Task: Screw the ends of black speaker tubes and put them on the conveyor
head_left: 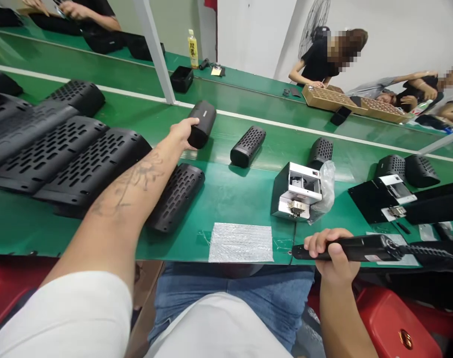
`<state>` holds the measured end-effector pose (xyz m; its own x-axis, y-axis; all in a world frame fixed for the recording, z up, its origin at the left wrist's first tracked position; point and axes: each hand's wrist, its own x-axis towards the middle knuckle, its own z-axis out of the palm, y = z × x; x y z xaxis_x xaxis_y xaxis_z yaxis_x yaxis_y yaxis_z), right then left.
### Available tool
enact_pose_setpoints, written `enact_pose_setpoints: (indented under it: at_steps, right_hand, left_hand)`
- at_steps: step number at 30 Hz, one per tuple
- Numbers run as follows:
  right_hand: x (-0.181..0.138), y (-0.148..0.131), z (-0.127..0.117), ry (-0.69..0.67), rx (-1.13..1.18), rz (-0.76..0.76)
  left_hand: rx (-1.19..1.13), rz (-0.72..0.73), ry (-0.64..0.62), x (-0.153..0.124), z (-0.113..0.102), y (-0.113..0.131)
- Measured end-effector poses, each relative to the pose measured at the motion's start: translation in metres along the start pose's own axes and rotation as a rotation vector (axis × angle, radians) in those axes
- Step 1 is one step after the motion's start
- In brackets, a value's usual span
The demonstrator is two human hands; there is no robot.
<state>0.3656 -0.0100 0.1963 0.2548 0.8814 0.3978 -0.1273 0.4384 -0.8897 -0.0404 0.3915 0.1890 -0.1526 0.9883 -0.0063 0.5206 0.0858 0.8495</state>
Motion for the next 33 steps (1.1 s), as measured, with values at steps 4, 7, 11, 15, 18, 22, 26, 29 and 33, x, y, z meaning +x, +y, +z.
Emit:
enact_pose_setpoints:
  at_steps: [4,7,11,15,18,22,26,29,33]
  right_hand:
    - [-0.003,-0.022,0.01,-0.152,0.108,0.026]
    - [-0.007,-0.045,0.012,-0.349,0.213,0.015]
    - [-0.016,-0.079,0.007,-0.458,0.229,-0.009]
    - [-0.024,-0.093,0.009,-0.373,0.119,-0.079]
    - [-0.026,-0.082,0.019,-0.261,0.016,-0.137]
    - [-0.026,-0.051,0.035,-0.198,-0.074,-0.203]
    - [-0.025,-0.027,0.047,-0.123,-0.052,-0.25]
    - [-0.021,-0.019,0.052,-0.075,-0.086,-0.221]
    - [-0.015,-0.01,0.054,-0.075,-0.109,-0.167]
  left_hand:
    - [-0.318,0.147,-0.004,-0.098,-0.031,0.001]
    - [-0.164,0.421,-0.01,-0.195,-0.051,-0.008]
    - [0.077,0.595,-0.262,-0.297,-0.051,-0.04]
    - [0.092,0.698,-0.469,-0.34,-0.022,-0.083]
    - [0.091,0.687,-0.522,-0.344,-0.002,-0.106]
    - [0.086,0.663,-0.525,-0.341,0.007,-0.117]
    - [0.083,0.642,-0.544,-0.342,0.008,-0.116]
    - [0.071,0.633,-0.548,-0.344,0.009,-0.116]
    - [0.068,0.657,-0.543,-0.346,0.01,-0.118]
